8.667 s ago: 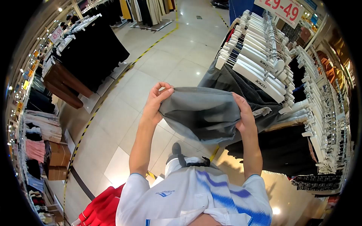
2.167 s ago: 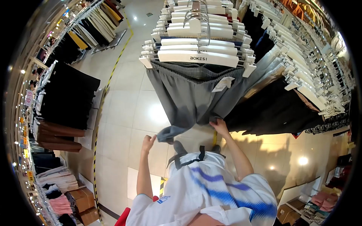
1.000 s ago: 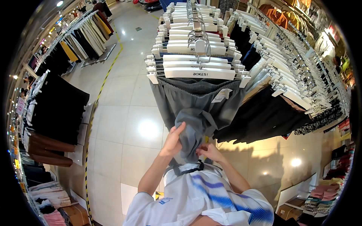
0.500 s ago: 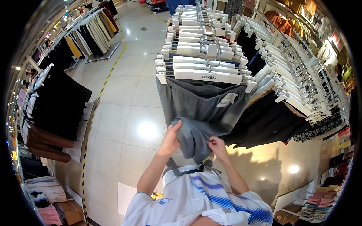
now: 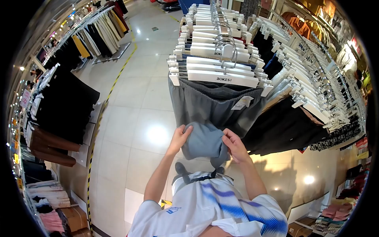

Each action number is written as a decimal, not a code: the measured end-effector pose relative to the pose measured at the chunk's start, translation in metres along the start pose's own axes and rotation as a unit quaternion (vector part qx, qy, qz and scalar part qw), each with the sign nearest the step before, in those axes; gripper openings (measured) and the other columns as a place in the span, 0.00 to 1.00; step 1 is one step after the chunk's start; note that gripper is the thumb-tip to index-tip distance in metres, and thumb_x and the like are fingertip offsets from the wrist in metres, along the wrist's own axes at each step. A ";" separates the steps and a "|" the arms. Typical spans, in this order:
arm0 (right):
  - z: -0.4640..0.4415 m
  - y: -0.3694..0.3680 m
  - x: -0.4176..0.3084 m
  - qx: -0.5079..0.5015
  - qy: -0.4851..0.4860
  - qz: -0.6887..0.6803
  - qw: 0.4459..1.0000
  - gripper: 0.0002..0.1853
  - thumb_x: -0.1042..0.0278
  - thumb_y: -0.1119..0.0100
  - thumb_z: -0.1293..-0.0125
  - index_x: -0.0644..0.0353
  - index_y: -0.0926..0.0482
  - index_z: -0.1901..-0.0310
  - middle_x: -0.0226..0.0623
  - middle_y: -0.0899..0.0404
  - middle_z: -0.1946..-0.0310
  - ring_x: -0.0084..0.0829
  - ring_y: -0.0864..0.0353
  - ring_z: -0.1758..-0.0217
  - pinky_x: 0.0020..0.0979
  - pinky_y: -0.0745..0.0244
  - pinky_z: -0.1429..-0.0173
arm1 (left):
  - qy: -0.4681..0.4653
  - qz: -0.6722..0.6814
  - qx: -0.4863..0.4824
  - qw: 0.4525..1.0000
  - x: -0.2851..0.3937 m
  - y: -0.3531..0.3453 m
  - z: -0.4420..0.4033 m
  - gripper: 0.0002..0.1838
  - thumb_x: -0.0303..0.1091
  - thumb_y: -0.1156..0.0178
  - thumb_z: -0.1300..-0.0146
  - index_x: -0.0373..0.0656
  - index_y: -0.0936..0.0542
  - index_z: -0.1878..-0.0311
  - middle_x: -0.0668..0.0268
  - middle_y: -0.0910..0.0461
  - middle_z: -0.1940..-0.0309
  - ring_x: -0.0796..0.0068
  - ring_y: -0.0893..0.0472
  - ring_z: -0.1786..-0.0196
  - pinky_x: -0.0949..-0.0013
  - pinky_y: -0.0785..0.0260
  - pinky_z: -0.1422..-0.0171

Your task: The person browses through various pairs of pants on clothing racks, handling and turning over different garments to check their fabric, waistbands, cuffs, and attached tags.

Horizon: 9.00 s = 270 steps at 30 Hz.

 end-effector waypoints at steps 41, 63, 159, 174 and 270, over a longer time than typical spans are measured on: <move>0.004 -0.048 -0.048 0.045 0.179 0.370 0.910 0.18 0.64 0.31 0.46 0.59 0.28 0.57 0.32 0.23 0.65 0.31 0.19 0.71 0.27 0.24 0.64 | -0.033 0.191 0.008 0.981 0.109 0.004 0.065 0.05 0.28 0.42 0.36 0.38 0.21 0.65 0.78 0.27 0.75 0.91 0.33 0.70 0.81 0.41 0.68; -0.027 -0.051 -0.019 -0.004 0.118 0.178 0.977 0.10 0.72 0.37 0.38 0.63 0.29 0.72 0.21 0.31 0.82 0.09 0.35 0.78 0.17 0.40 0.75 | -0.056 0.262 -0.003 0.963 0.098 -0.020 0.065 0.16 0.31 0.37 0.38 0.38 0.29 0.51 0.70 0.24 0.62 0.84 0.26 0.57 0.78 0.32 0.51; 0.028 0.056 -0.010 -0.092 0.088 -0.037 0.991 0.15 0.57 0.42 0.34 0.60 0.25 0.55 0.33 0.21 0.69 0.27 0.19 0.65 0.28 0.28 0.63 | -0.104 0.482 -0.129 0.860 0.053 -0.007 0.064 0.18 0.35 0.42 0.36 0.39 0.30 0.45 0.62 0.23 0.51 0.66 0.22 0.48 0.64 0.31 0.40; 0.033 0.089 0.054 0.034 0.060 -0.050 0.996 0.15 0.60 0.48 0.36 0.57 0.26 0.51 0.40 0.25 0.53 0.41 0.27 0.41 0.43 0.30 0.41 | -0.266 0.225 -0.289 0.892 0.103 -0.118 0.086 0.11 0.32 0.41 0.36 0.35 0.31 0.64 0.60 0.23 0.62 0.68 0.22 0.55 0.63 0.33 0.49; 0.007 -0.009 -0.049 -0.137 0.026 0.038 0.990 0.10 0.64 0.38 0.35 0.62 0.26 0.66 0.20 0.28 0.73 0.10 0.32 0.69 0.16 0.38 0.64 | 0.026 0.011 -0.275 0.961 0.156 -0.049 0.023 0.04 0.25 0.46 0.54 0.39 0.32 0.78 0.70 0.28 0.78 0.85 0.31 0.71 0.80 0.42 0.68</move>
Point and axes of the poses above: each hand's wrist, its own z-axis away from the middle knuckle, its own y-axis out of the back of the hand, x = y × z, the point moved 7 cm from there along -z, towards the middle knuckle
